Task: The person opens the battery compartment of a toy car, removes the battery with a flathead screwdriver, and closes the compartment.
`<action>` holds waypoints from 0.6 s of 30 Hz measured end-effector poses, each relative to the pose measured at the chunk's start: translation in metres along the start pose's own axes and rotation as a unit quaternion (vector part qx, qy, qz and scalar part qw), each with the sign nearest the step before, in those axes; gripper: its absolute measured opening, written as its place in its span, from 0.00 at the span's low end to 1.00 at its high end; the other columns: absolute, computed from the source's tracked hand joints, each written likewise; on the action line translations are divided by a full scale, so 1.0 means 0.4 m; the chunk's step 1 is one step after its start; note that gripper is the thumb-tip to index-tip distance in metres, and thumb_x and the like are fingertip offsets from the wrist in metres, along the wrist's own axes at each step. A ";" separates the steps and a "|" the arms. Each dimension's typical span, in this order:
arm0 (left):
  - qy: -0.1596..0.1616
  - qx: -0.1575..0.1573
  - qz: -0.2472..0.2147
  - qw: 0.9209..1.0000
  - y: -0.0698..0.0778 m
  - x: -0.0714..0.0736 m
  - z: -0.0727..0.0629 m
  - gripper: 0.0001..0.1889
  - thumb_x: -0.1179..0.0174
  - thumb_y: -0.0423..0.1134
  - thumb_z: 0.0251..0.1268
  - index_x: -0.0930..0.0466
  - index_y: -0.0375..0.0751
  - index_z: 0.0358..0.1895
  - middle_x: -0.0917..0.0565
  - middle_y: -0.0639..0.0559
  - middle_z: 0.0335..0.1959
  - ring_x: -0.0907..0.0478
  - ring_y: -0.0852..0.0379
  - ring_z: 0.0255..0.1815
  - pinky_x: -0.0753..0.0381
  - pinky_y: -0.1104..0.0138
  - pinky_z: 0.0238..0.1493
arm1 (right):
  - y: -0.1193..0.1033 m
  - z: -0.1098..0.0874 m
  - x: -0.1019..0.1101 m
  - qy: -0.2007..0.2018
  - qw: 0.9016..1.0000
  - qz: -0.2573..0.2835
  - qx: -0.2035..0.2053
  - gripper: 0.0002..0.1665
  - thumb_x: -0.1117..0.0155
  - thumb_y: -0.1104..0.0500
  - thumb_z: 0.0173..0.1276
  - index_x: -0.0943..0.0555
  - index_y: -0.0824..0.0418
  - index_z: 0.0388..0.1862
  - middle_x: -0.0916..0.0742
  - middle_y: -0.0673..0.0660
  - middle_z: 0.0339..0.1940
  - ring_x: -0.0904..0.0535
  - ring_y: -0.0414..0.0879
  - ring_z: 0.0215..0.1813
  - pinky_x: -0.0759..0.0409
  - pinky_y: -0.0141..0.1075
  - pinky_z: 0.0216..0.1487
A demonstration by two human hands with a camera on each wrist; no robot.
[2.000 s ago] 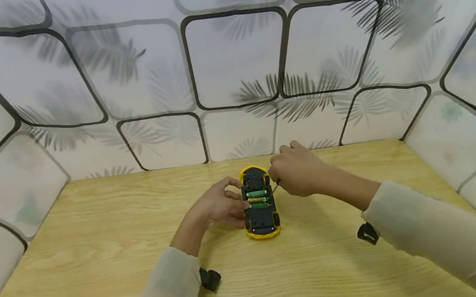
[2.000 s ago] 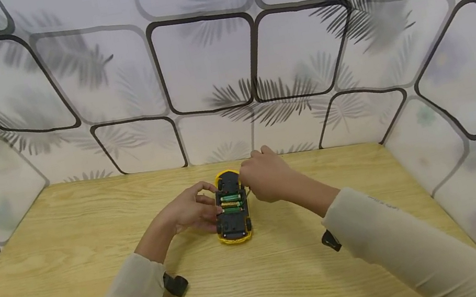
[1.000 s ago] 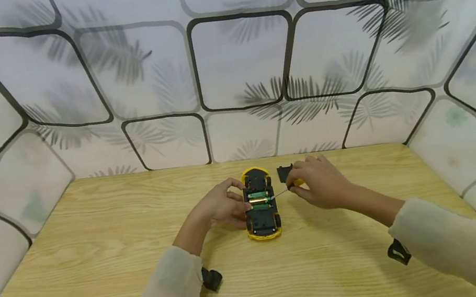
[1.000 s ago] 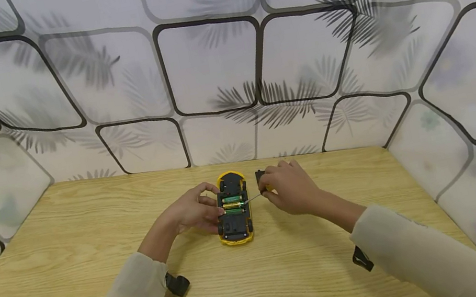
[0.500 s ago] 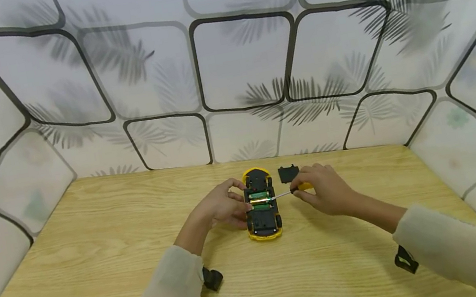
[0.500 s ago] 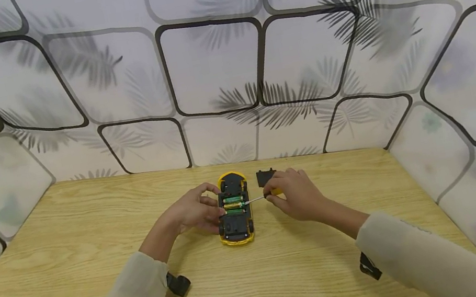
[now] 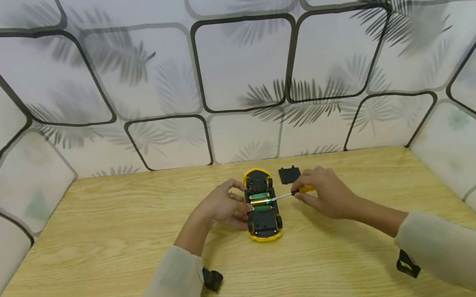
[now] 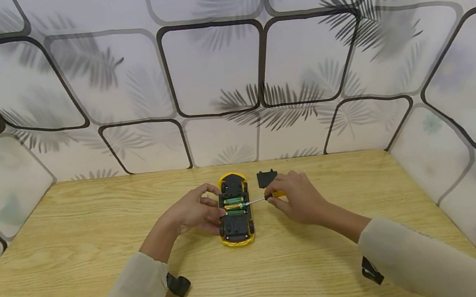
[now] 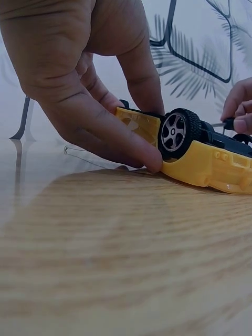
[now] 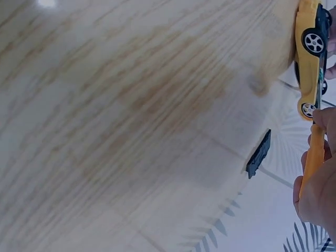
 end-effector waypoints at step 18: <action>-0.003 0.000 -0.005 1.000 -0.001 0.000 -0.004 0.23 0.41 0.23 0.70 0.34 0.40 0.64 0.21 0.35 0.53 0.17 0.43 0.38 0.09 0.51 0.39 | -0.043 0.019 0.026 -0.043 0.995 -0.075 0.049 0.08 0.24 0.60 0.65 0.11 0.53 0.43 0.12 0.48 0.39 0.23 0.47 0.39 0.28 0.46 0.41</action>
Point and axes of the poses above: each hand's wrist, its own z-axis towards the middle knuckle, its own x-axis out of the back of the hand, y = z × x, the point moved 5 cm from there along z, towards the middle knuckle
